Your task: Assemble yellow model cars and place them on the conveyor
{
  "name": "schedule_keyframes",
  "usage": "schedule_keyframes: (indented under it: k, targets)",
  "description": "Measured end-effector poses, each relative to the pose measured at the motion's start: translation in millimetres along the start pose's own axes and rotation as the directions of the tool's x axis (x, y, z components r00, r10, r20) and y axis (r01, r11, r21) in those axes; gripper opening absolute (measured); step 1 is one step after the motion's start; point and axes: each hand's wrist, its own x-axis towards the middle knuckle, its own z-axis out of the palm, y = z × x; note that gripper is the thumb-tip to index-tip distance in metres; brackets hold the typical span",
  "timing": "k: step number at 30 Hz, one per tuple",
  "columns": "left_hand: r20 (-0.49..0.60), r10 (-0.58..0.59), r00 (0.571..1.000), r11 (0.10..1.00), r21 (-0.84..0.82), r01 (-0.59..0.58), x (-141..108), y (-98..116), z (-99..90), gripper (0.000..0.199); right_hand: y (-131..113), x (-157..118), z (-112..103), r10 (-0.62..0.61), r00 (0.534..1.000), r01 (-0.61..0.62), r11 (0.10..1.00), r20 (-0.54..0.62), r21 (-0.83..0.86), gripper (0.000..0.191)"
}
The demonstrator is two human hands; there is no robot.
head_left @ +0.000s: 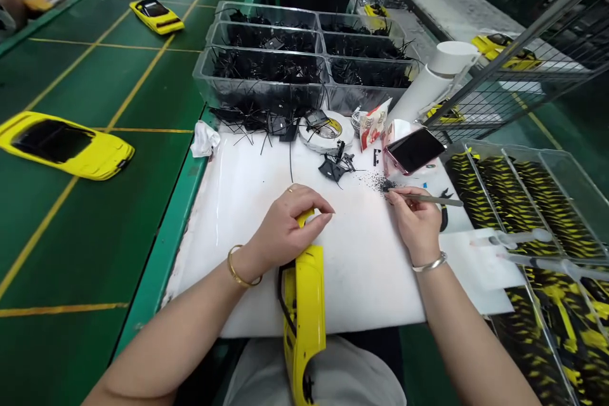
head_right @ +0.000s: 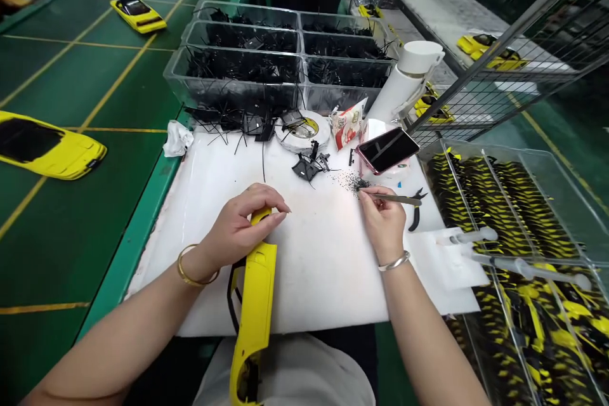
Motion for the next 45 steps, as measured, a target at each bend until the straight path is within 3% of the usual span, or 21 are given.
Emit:
schedule_keyframes:
  k: [8,19,25,28,33,37,45]
  targets:
    - [0.002,-0.002,1.000,1.000,-0.001,0.002,2,2,-0.3,0.006,-7,-4,4,-0.018,1.000,0.019,0.981,0.010,-0.194,0.023]
    - [0.005,-0.003,1.000,1.000,0.004,0.003,1,1,-0.6,0.007,-10,-4,5,-0.021,1.000,0.020,0.968,0.000,-0.251,0.023]
    - [0.002,0.006,1.000,1.000,0.004,-0.006,1,0,-0.7,0.007,-9,-5,5,-0.018,0.999,0.014,0.987,-0.027,-0.161,0.020]
    - [0.007,0.003,1.000,1.000,0.007,-0.003,1,0,-1.1,0.007,-8,-6,3,0.014,0.998,-0.015,0.999,-0.053,-0.029,0.026]
    - [0.015,-0.002,1.000,1.000,0.014,0.002,1,0,-1.4,0.007,-10,-13,-10,0.202,0.979,-0.206,0.953,0.038,0.224,0.040]
    - [0.001,0.013,1.000,1.000,0.012,-0.013,0,-2,-0.9,0.007,-11,-23,-23,0.298,0.946,-0.322,0.911,0.127,0.258,0.042]
    - [0.000,-0.006,1.000,1.000,0.011,0.006,-1,-3,-1.1,0.008,-2,-47,-40,0.241,0.970,-0.235,0.947,-0.002,0.217,0.033]
